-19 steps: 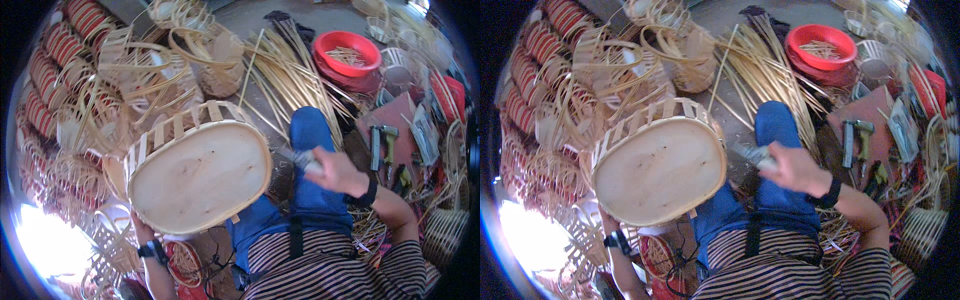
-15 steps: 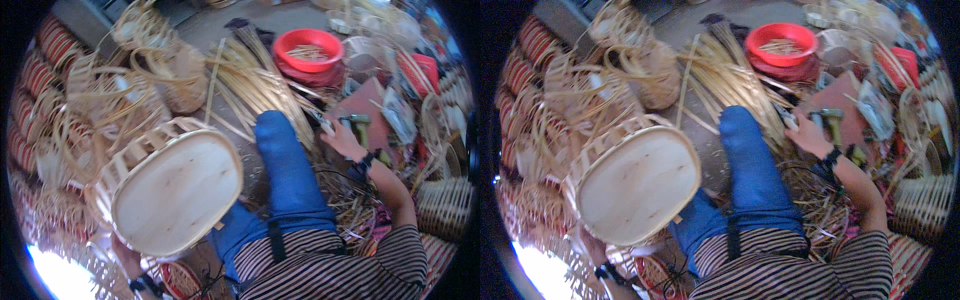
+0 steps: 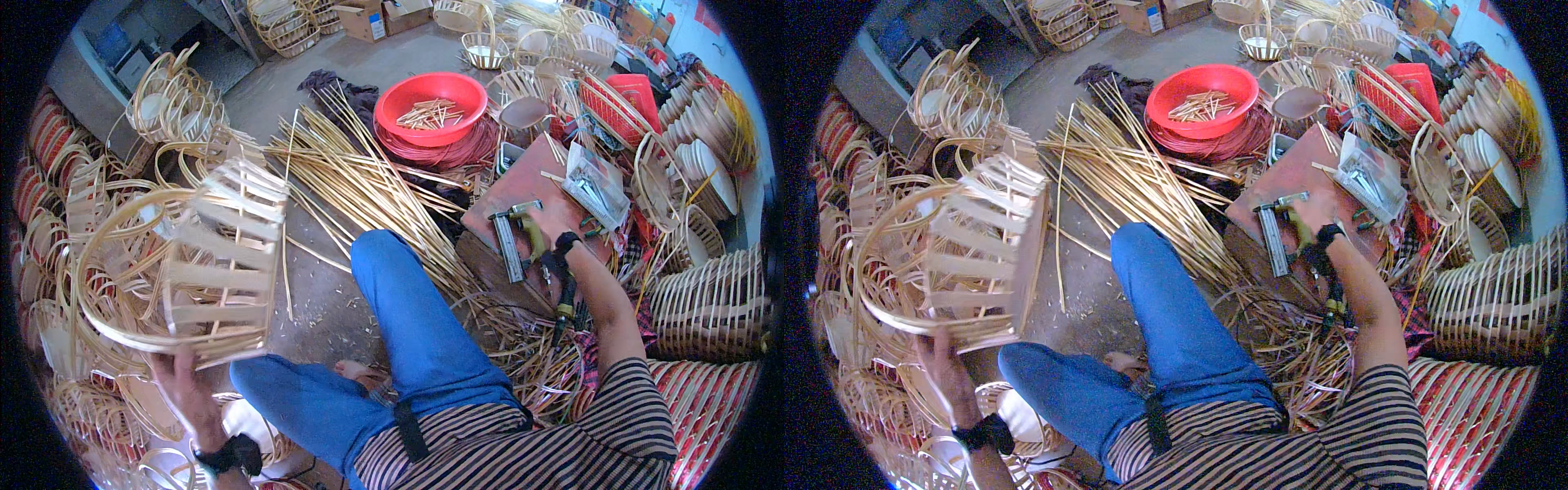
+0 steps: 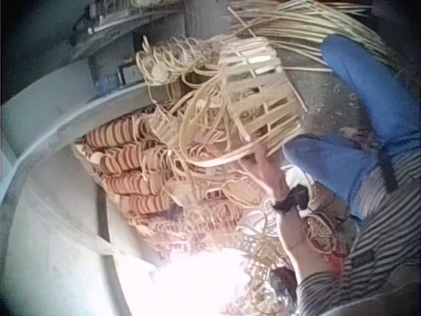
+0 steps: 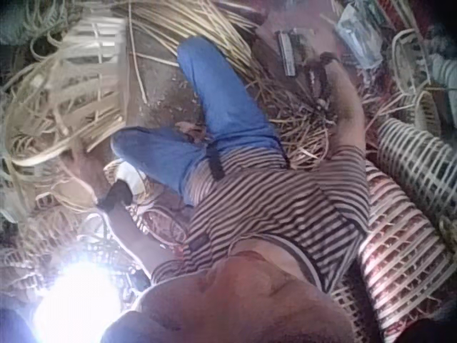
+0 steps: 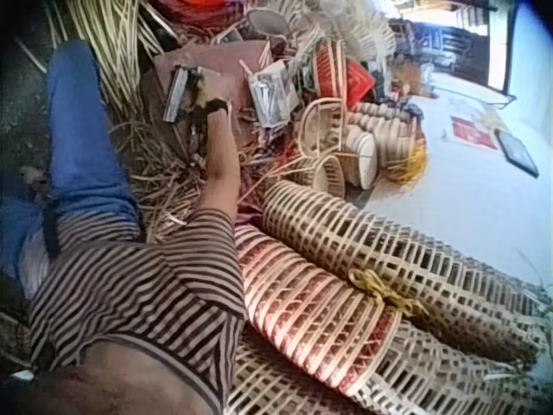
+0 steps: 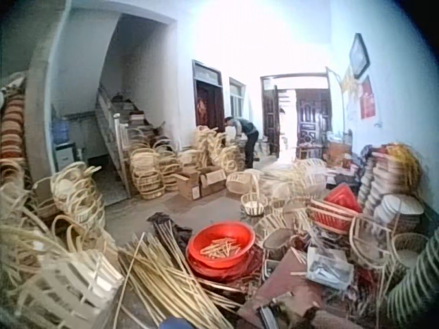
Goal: The person assembles a basket by securing wooden strips to a base using a nail gun and then attaching a curved handle, occasionally trimming the strips with shears.
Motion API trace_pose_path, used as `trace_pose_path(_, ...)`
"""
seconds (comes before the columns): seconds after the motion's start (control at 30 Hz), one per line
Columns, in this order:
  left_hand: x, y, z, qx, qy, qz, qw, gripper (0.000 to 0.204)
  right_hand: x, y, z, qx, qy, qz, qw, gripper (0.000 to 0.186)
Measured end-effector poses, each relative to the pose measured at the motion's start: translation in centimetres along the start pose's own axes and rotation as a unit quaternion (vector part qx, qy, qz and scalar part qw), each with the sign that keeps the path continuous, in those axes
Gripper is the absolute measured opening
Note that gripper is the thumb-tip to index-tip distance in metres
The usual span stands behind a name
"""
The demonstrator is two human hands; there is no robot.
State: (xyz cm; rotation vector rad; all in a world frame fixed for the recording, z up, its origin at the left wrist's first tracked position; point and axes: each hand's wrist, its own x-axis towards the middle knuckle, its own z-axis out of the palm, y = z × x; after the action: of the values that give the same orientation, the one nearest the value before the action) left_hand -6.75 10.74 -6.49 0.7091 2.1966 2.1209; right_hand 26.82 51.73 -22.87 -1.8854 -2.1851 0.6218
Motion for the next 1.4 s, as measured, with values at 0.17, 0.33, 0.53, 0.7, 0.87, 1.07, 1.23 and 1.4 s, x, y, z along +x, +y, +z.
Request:
trace_pose_path(0.17, -1.1, -3.6, 6.9, 0.080, -0.081, 0.060, 0.992, 0.046, -3.8, -12.9, 7.3, 0.480, -0.691, -0.247, 0.481, 0.038)
trace_pose_path(0.33, -1.8, -5.8, 8.9, 0.202, -0.232, 0.154, 0.939, 0.042, -18.3, -23.4, 5.5, 0.552, -0.678, 0.055, 0.482, 0.057)
trace_pose_path(0.53, -1.8, -8.1, 12.0, 0.310, -0.295, 0.298, 0.853, 0.037, -15.7, -24.0, 9.9, 0.627, -0.607, 0.057, 0.485, 0.039)
trace_pose_path(0.7, 0.0, -7.7, 12.7, 0.254, -0.180, 0.296, 0.903, 0.054, -11.1, -26.7, 7.6, 0.642, -0.571, 0.046, 0.509, 0.029)
trace_pose_path(0.87, 1.0, -11.9, 10.8, 0.203, -0.168, 0.121, 0.957, 0.043, -3.0, -32.3, 4.9, 0.562, -0.517, -0.043, 0.644, 0.032)
trace_pose_path(1.07, 0.8, -13.3, 10.9, 0.050, -0.239, -0.125, 0.962, 0.028, 0.3, -43.5, 6.6, 0.517, -0.422, -0.078, 0.741, 0.029)
trace_pose_path(1.23, 0.5, -12.6, 11.0, -0.012, -0.277, -0.154, 0.948, 0.026, 0.4, -49.3, 13.1, 0.342, -0.243, -0.373, 0.827, 0.062)
trace_pose_path(1.4, 0.5, -11.5, 10.5, -0.024, -0.299, -0.183, 0.936, 0.025, -1.7, -50.8, 16.5, 0.135, 0.125, -0.460, 0.869, 0.077)
